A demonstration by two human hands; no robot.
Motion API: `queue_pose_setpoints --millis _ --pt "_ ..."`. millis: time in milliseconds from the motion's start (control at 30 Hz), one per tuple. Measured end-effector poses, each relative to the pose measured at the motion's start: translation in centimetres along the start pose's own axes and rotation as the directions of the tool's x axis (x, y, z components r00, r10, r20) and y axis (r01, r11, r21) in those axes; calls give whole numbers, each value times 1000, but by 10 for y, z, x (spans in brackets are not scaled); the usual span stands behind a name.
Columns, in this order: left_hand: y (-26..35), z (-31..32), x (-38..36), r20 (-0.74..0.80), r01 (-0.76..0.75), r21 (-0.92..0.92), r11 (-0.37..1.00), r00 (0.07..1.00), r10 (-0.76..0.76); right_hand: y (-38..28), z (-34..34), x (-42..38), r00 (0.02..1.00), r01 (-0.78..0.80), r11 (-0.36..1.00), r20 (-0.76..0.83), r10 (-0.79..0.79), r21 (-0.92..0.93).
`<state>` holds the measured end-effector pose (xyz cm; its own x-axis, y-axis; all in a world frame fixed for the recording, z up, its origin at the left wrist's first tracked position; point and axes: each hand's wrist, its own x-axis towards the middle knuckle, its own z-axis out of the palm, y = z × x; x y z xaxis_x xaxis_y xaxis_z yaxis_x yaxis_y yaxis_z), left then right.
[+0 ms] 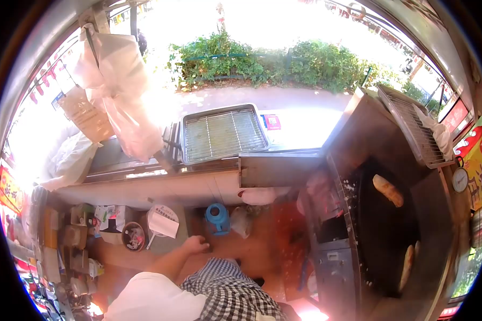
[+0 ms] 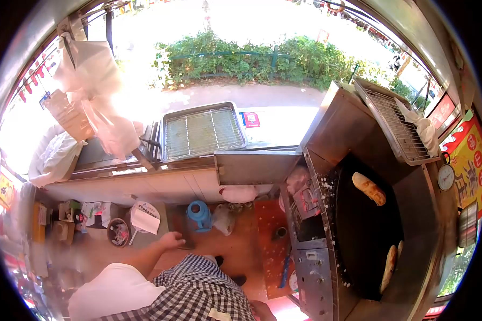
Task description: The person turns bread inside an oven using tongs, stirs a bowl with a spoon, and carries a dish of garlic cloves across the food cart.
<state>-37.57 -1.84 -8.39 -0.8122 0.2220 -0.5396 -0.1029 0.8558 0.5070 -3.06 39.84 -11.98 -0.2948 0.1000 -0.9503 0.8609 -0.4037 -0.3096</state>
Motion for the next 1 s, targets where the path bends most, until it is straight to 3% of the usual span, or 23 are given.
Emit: queue_pose_setpoints --millis 100,167,267,367,400,433,467,500,533,567,633,667,700,733,767,833,867,900,967,1000 --pt "61 -40 16 -248 -74 -179 981 968 28 21 -31 19 997 -34 997 -63 39 71" --pt "55 -42 59 -389 -215 -343 914 919 71 48 -55 41 995 -63 994 -70 69 88" --pt "84 -85 101 -383 -204 -603 772 922 -56 102 -93 95 997 -79 993 -12 81 91" --pt "76 -126 160 -240 -149 -893 424 956 -171 11 -4 -27 945 101 906 -325 42 411" --pt "86 -148 167 -172 -121 -955 272 970 -172 10 6 -24 936 102 900 -348 58 424" --pt "89 -165 182 -92 -36 -979 200 956 -280 7 17 -22 926 103 894 -371 75 437" --pt "90 -179 190 -45 -13 -992 122 966 -256 6 30 -21 923 172 899 -384 -5 402" --pt "74 -183 214 -9 -21 -999 -47 969 -245 8 43 -18 901 335 907 -369 -228 256" --pt "59 -191 240 30 2 -994 -108 964 -264 7 54 -14 806 532 842 -356 -474 84" --pt "47 -199 252 111 76 -986 -147 962 -250 7 67 -14 712 635 772 -365 -600 -31" --pt "24 -200 290 25 30 -1000 8 939 -342 -26 113 -35 783 439 892 -533 -322 106" --pt "5 -205 303 -13 24 -991 130 962 -273 -32 125 -38 800 337 924 -573 -179 182" --pt "19 -211 293 -11 47 -991 127 907 -421 -22 129 -32 787 381 917 -563 -251 123" --pt "16 -215 300 59 99 -993 63 884 -465 -9 134 -26 770 422 905 -551 -323 59" --pt "13 -216 297 20 78 -990 119 905 -424 6 134 -17 752 458 889 -534 -388 -2" --pt "15 -208 302 -119 -8 -961 277 914 -388 31 133 -10 813 244 891 -420 -403 -383" --pt "5 -200 312 -229 -70 -922 380 891 -391 46 140 -7 856 133 819 -351 -378 -558" --pt "4 -193 307 -280 -128 -904 407 898 -340 60 144 -4 837 57 773 -392 -382 -632" --pt "13 -162 282 -208 -122 -899 421 964 -165 84 149 -3 796 -108 641 -452 -402 -760" --pt "21 -148 263 -117 -75 -883 464 991 -62 96 153 -3 781 -95 816 -551 -294 -571"
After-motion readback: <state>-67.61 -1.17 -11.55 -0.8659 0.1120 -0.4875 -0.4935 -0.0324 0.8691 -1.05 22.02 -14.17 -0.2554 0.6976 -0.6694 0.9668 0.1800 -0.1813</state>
